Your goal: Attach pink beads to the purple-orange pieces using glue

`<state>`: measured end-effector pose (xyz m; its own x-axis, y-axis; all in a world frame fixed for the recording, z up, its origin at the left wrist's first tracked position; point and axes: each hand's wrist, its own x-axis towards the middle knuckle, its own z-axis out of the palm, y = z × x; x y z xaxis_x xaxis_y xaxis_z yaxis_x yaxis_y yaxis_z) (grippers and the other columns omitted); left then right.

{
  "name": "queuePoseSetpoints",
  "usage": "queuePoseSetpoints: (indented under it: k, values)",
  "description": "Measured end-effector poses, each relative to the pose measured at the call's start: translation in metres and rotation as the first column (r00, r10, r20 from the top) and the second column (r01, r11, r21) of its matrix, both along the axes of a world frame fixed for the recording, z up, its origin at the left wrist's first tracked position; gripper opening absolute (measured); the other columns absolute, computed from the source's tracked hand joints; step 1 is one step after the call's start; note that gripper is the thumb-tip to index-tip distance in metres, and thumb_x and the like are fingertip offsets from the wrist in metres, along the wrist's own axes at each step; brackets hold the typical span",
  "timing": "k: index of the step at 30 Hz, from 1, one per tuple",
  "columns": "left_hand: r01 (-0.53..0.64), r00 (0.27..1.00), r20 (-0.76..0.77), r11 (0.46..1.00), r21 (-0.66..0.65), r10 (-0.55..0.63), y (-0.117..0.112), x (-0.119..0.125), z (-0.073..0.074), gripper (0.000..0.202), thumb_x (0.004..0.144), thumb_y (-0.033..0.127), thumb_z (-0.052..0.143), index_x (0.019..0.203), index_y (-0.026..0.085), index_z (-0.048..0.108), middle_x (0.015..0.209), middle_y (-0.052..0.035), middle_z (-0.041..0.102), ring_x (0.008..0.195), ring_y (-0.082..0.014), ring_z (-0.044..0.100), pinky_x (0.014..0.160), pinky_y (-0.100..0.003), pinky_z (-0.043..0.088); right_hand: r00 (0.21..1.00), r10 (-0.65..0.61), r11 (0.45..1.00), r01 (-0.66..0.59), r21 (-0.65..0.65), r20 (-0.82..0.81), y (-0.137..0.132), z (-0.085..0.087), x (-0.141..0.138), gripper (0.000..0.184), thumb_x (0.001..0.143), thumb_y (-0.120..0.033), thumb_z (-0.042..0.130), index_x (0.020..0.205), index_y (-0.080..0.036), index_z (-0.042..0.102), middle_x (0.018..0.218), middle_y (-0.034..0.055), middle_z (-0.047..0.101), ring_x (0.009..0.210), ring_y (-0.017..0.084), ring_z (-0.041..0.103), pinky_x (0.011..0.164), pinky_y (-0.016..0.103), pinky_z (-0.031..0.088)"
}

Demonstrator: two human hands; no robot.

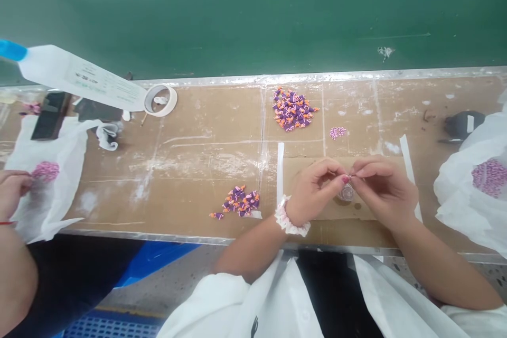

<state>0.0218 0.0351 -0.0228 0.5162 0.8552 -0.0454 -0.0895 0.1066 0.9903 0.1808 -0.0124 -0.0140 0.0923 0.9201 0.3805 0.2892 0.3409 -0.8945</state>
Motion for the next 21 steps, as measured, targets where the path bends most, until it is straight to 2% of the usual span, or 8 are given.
queuePoseSetpoints:
  k: [6, 11, 16, 21]
  values:
    - [0.007, 0.997, -0.081, 0.962, 0.274, 0.016, 0.003, 0.000, 0.004, 0.014, 0.092, 0.030, 0.057, 0.085, 0.021, 0.066, 0.086, -0.0061, 0.069, 0.084, -0.0164, 0.062, 0.080, -0.031, 0.050, 0.993, 0.062, 0.997, -0.067, 0.047, 0.105, 0.002, 0.002, 0.008, 0.026, 0.084, -0.004, 0.062, 0.096, -0.027, 0.061, 0.084, 0.0018, 0.065, 0.074, 0.017, 0.063, 0.060, 0.030, 0.053]
    - [0.013, 0.987, -0.155, 0.917, 0.399, 0.053, 0.003, -0.001, 0.007, 0.015, 0.091, 0.027, 0.056, 0.083, 0.022, 0.067, 0.088, -0.0083, 0.071, 0.085, -0.0186, 0.065, 0.080, -0.032, 0.052, 0.982, 0.136, 0.991, -0.137, -0.001, 0.133, 0.003, 0.007, 0.011, 0.025, 0.085, -0.006, 0.059, 0.097, -0.028, 0.061, 0.081, 0.0013, 0.065, 0.070, 0.017, 0.062, 0.057, 0.030, 0.050]
    - [0.024, 0.989, -0.143, 0.908, 0.417, 0.039, 0.003, -0.001, 0.009, 0.014, 0.091, 0.025, 0.056, 0.083, 0.022, 0.067, 0.088, -0.0075, 0.073, 0.086, -0.0182, 0.067, 0.084, -0.032, 0.052, 0.996, 0.077, 0.991, -0.083, -0.105, -0.053, 0.001, 0.010, 0.008, 0.022, 0.084, -0.006, 0.062, 0.094, -0.026, 0.062, 0.082, 0.0014, 0.064, 0.072, 0.016, 0.061, 0.059, 0.029, 0.051]
    - [0.036, 0.990, -0.137, 0.923, 0.383, 0.018, 0.003, 0.000, 0.009, 0.013, 0.091, 0.027, 0.057, 0.084, 0.021, 0.066, 0.086, -0.0068, 0.073, 0.084, -0.0183, 0.067, 0.082, -0.033, 0.052, 0.973, 0.021, 0.974, -0.071, -0.214, -0.228, 0.004, 0.013, 0.005, 0.011, 0.084, -0.016, 0.070, 0.084, -0.024, 0.062, 0.076, 0.0011, 0.062, 0.067, 0.016, 0.060, 0.055, 0.029, 0.051]
